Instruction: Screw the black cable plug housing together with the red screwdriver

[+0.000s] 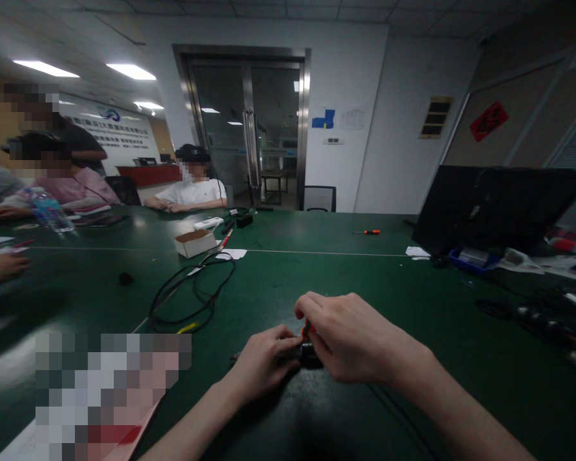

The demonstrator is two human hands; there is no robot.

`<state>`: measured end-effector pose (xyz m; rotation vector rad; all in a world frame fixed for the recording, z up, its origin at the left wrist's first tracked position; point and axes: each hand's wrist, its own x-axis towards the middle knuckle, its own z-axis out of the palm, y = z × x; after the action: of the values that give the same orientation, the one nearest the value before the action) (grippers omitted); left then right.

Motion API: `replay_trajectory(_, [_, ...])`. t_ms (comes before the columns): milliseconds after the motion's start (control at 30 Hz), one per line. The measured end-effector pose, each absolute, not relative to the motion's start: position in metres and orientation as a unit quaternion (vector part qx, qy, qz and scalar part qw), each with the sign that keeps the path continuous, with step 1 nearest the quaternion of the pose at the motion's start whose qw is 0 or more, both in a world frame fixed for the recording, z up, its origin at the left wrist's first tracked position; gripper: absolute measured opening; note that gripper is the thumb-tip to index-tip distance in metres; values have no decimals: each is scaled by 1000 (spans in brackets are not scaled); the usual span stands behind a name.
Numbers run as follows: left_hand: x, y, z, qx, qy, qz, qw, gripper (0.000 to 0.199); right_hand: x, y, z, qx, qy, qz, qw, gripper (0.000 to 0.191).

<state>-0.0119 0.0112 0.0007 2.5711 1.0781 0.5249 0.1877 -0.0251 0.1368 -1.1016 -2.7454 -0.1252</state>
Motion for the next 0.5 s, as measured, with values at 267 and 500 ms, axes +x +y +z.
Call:
replay_trajectory(267, [-11, 11, 1, 895, 383, 172, 149, 26, 189, -22, 136, -374, -921, -63, 91, 13])
replay_trajectory(500, [-13, 13, -6, 897, 377, 187, 135, 20, 186, -20, 137, -404, -905, -90, 96, 25])
